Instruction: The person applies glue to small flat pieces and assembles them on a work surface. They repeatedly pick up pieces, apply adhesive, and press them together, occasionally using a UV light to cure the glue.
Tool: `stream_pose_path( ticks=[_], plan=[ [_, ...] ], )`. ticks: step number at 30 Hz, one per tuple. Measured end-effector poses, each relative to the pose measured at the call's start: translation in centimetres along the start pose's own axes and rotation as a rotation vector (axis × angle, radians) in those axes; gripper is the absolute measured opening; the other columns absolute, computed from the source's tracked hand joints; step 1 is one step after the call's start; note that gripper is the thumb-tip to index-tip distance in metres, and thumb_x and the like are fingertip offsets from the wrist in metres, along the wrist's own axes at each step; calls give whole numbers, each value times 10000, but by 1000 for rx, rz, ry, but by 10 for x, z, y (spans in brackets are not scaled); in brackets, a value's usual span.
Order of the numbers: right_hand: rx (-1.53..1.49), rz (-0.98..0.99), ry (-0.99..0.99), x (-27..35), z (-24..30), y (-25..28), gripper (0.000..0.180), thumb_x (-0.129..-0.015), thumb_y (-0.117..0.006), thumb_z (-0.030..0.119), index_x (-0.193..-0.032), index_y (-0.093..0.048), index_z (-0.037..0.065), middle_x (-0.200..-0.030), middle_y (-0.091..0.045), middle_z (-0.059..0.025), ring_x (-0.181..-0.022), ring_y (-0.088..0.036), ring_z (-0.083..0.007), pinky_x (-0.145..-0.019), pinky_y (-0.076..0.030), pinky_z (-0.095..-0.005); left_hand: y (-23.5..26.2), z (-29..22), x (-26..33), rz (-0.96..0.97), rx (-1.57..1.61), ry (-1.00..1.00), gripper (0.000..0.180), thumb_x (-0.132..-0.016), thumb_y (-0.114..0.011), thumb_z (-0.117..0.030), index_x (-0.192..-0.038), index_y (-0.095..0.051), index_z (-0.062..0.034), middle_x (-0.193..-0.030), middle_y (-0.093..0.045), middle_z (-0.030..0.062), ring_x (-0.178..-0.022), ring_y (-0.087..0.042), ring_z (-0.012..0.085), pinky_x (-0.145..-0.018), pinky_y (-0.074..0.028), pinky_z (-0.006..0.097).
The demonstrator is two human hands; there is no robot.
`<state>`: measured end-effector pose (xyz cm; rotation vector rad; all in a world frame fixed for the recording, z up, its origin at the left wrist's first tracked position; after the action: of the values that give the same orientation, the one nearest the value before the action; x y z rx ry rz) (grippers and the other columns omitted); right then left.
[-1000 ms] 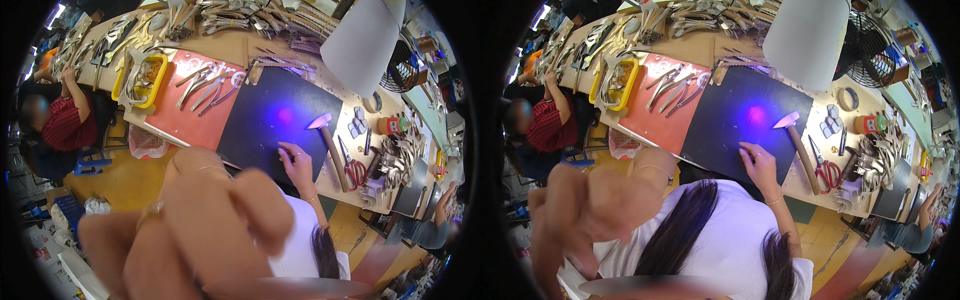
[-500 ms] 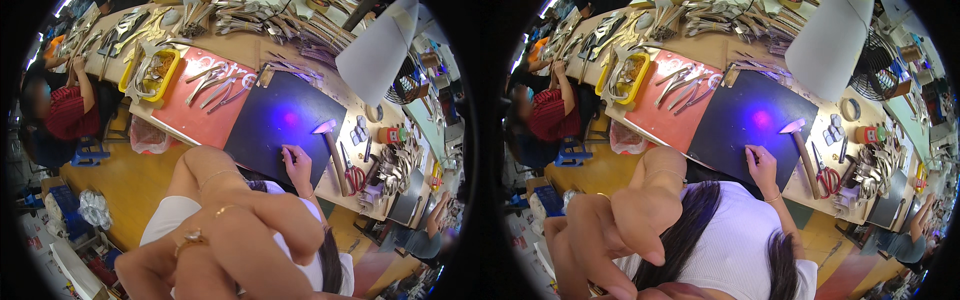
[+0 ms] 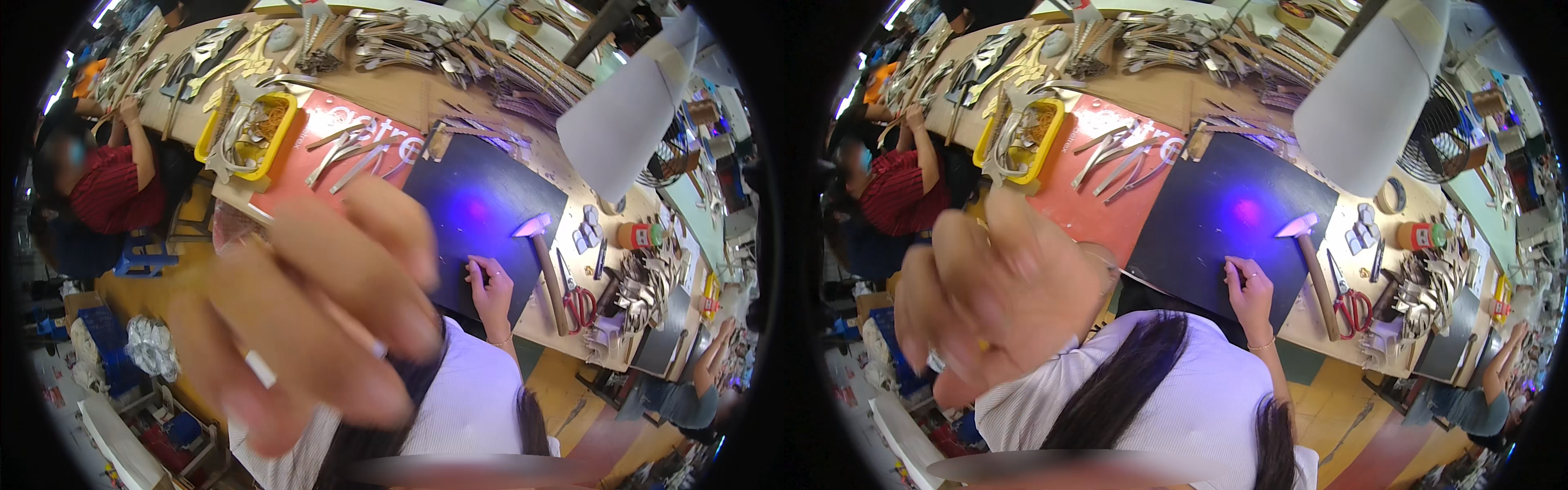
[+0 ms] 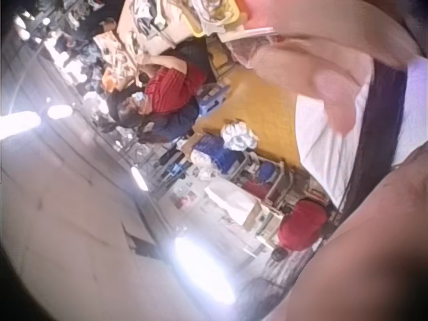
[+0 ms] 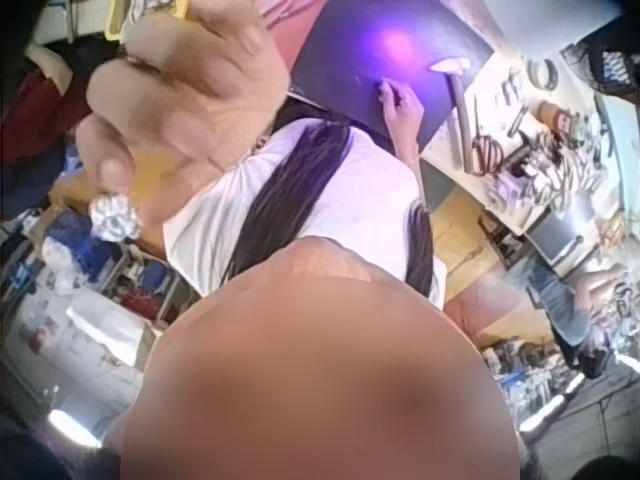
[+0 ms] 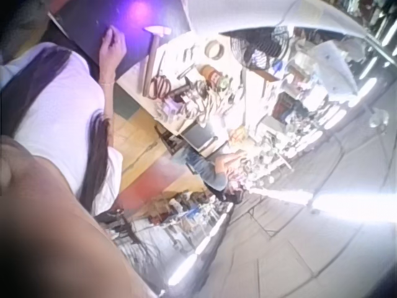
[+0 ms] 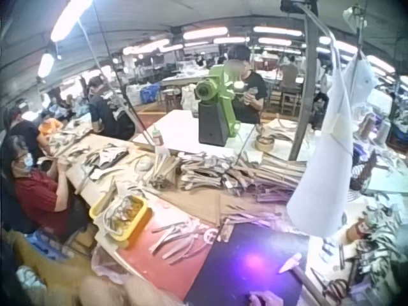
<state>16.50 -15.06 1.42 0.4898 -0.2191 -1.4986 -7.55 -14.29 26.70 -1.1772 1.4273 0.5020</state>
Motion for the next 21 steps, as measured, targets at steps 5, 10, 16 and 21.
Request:
stream_pose_path(
  ticks=[5, 10, 16, 21],
  plan=[
    [-90, 88, -139, -8, 0, 1, 126, -928, -634, 74, -997, -685, -19, -781, -658, -76, -646, -637, -118, -595, -487, -248, 40, 3, 19, -28, -503, -36, 211, -916, -628, -225, -1108, -605, -140, -1098, -550, 93, -983, -544, 253, -831, -443, 430],
    [231, 83, 183, -61, 21, 5, 109, -894, -660, 76, -975, -688, 10, -800, -650, -115, -711, -638, -217, -666, -494, -302, 80, 4, 37, 31, -1070, 212, 171, -826, -675, -16, -984, -703, -75, -1136, -538, 119, -1030, -528, 252, -862, -443, 396],
    [314, 64, 284, -135, 26, 10, 106, -889, -665, 102, -958, -688, 25, -845, -653, -118, -762, -639, -257, -704, -502, -337, 128, 22, 62, 105, -1408, 485, 193, -801, -730, -21, -990, -736, -58, -1084, -595, 86, -991, -540, 208, -850, -440, 342],
    [281, 92, 300, -141, 24, -1, 103, -886, -666, 97, -960, -689, 29, -838, -652, -117, -764, -635, -257, -694, -493, -335, 184, 48, 91, 197, -1536, 721, 172, -817, -722, -66, -987, -744, -67, -1070, -606, 84, -914, -549, 232, -813, -460, 345]
  ],
)
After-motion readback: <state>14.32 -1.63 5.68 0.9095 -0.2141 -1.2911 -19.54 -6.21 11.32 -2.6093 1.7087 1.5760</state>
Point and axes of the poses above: each hand's wrist, its own x-axis away from the middle knuckle, its own y-axis out of the back of the hand, z = x × y, the point moved 5 cm from there along -x, towards the middle knuckle
